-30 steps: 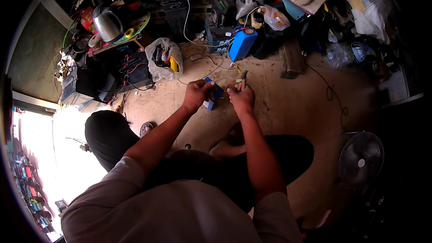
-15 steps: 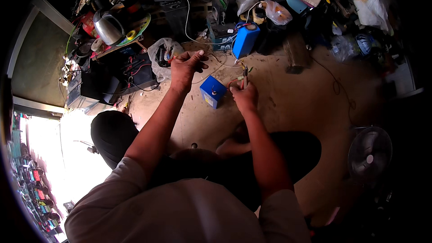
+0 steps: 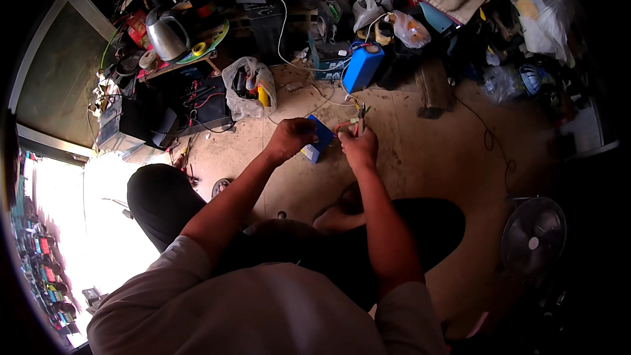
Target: The person wraps blue tape around a battery pack and uses pliers to strip insulation from a wire.
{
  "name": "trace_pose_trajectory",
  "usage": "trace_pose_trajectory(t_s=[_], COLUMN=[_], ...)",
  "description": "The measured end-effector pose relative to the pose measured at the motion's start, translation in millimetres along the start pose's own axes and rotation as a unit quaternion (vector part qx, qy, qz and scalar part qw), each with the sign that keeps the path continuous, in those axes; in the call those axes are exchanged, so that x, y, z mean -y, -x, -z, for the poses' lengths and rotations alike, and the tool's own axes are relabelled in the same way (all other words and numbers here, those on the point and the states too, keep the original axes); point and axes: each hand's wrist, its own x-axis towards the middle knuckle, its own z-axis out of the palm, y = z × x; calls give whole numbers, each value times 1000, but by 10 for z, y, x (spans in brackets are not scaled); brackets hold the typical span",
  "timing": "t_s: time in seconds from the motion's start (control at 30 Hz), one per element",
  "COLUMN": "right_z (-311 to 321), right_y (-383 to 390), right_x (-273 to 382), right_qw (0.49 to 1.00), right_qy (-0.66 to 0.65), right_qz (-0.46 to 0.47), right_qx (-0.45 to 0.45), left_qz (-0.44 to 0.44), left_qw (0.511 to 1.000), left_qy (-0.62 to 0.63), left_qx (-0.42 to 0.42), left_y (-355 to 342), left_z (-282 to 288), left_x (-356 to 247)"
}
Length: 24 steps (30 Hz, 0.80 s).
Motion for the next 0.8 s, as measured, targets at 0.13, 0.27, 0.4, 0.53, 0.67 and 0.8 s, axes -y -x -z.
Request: trace_pose_trajectory(t_s=[0.13,0.27,0.4,0.53,0.67,0.8], right_z=[22,53,96,99,99,83], right_y=[8,74,-20,-58,-49,12], right_x=[-27,36,-132,-148,-131,1], right_qw=[1000,999,998,994,995,994], right_qy=[-9,4,-56,-94,-97,-86], right_qz=[1,-37,-34,-46,-32,-72], right_qx=[0,8,3,15,2,13], left_qz=[40,144,209,111,-113,-199], left_qw=[999,962,907,964,961,960], left_qy=[30,217,344,179,-107,-132], left_qx=[2,-82,-126,-163,-229,-147], left_y=[-11,-81,-80,-41,137,401], left_z=[-107,-55,-70,-105,-323,-565], left_x=[-60,152,262,183,-154,-249])
